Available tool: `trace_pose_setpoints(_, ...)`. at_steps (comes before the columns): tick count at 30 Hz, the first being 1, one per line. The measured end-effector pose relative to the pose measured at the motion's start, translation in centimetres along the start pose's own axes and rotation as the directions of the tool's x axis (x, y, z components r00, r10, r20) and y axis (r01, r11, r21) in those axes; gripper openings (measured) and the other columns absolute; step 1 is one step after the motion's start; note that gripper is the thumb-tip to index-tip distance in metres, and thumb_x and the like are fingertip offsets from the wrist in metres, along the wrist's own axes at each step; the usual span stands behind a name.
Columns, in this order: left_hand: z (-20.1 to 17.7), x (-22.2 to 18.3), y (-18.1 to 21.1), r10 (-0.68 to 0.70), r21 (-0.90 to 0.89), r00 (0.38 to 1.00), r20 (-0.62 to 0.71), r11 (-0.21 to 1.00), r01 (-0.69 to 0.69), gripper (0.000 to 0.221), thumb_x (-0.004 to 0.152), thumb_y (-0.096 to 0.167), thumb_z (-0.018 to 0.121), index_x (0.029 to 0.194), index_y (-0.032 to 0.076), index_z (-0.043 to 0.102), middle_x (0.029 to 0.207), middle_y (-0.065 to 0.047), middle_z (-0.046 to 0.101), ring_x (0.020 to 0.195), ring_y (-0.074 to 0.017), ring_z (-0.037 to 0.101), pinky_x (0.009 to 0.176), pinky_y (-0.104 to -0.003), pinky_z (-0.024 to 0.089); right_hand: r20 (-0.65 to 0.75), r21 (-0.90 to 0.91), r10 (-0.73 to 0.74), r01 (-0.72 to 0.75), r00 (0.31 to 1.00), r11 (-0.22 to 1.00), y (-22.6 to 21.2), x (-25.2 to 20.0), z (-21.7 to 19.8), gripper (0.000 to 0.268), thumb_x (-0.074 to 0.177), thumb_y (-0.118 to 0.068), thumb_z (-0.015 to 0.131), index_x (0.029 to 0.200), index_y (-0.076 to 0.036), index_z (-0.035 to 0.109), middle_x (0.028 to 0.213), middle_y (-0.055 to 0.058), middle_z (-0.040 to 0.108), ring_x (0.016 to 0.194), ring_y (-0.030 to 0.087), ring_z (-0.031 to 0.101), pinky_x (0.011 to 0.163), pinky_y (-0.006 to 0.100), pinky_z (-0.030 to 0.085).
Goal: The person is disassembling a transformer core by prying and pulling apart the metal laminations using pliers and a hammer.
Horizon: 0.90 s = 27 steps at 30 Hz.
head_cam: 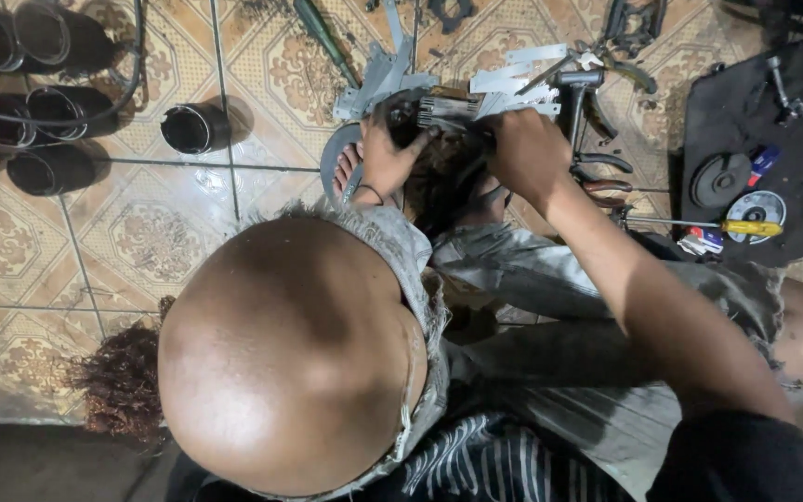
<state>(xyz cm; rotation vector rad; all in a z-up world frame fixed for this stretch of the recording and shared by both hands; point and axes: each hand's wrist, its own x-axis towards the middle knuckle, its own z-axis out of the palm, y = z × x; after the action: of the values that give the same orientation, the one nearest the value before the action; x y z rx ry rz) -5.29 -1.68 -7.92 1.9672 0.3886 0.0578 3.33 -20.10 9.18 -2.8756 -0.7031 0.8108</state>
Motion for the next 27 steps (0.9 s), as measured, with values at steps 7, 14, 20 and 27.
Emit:
trace_pose_setpoints(7, -0.2, 0.1, 2.1, 0.082, -0.014, 0.997, -0.004, 0.997, -0.082, 0.056, 0.082, 0.028, 0.086, 0.129, 0.009, 0.062, 0.124, -0.012, 0.066, 0.112, -0.0299, 0.065, 0.106, -0.041, 0.041, 0.175, -0.083, 0.065, -0.051, 0.982, 0.995, -1.8, 2.0, -2.0, 0.032, 0.086, 0.011, 0.056, 0.092, -0.01, 0.079, 0.08, 0.016, 0.076, 0.055, 0.025, 0.066, 0.048, 0.033, 0.053)
trace_pose_setpoints(14, 0.5, -0.2, 1.6, 0.091, -0.054, 0.995, -0.046, 0.994, -0.093, 0.057, 0.08, 0.024, 0.086, 0.131, 0.012, 0.062, 0.126, -0.011, 0.068, 0.115, -0.0302, 0.063, 0.105, -0.041, 0.044, 0.207, -0.069, 0.032, -0.018, 0.978, 0.997, -2.3, 2.1, -2.7, 0.033, 0.087, 0.013, 0.052, 0.084, -0.009, 0.077, 0.078, 0.013, 0.075, 0.059, 0.023, 0.064, 0.06, 0.034, 0.053)
trace_pose_setpoints(20, 0.8, -0.1, 0.9, 0.053, 0.011, 0.998, -0.016, 0.999, -0.053, 0.057, 0.083, 0.031, 0.086, 0.132, 0.013, 0.062, 0.127, -0.01, 0.067, 0.115, -0.0301, 0.061, 0.104, -0.041, 0.043, 0.2, -0.093, 0.013, 0.006, 0.98, 0.996, -1.5, 2.6, -1.1, 0.031, 0.084, 0.016, 0.047, 0.079, -0.002, 0.072, 0.065, 0.016, 0.068, 0.045, 0.021, 0.054, 0.037, 0.03, 0.041)
trace_pose_setpoints(27, 0.3, 0.0, 2.0, 0.055, -0.031, 0.997, -0.062, 0.998, -0.057, 0.055, 0.081, 0.024, 0.085, 0.128, 0.01, 0.061, 0.123, -0.011, 0.065, 0.111, -0.0318, 0.061, 0.1, -0.043, 0.048, -0.029, -0.077, -0.121, 0.119, 0.992, 0.99, -0.9, 1.4, -0.2, 0.017, 0.09, -0.005, 0.059, 0.086, 0.001, 0.075, 0.075, 0.023, 0.071, 0.058, 0.036, 0.067, 0.053, 0.045, 0.054)
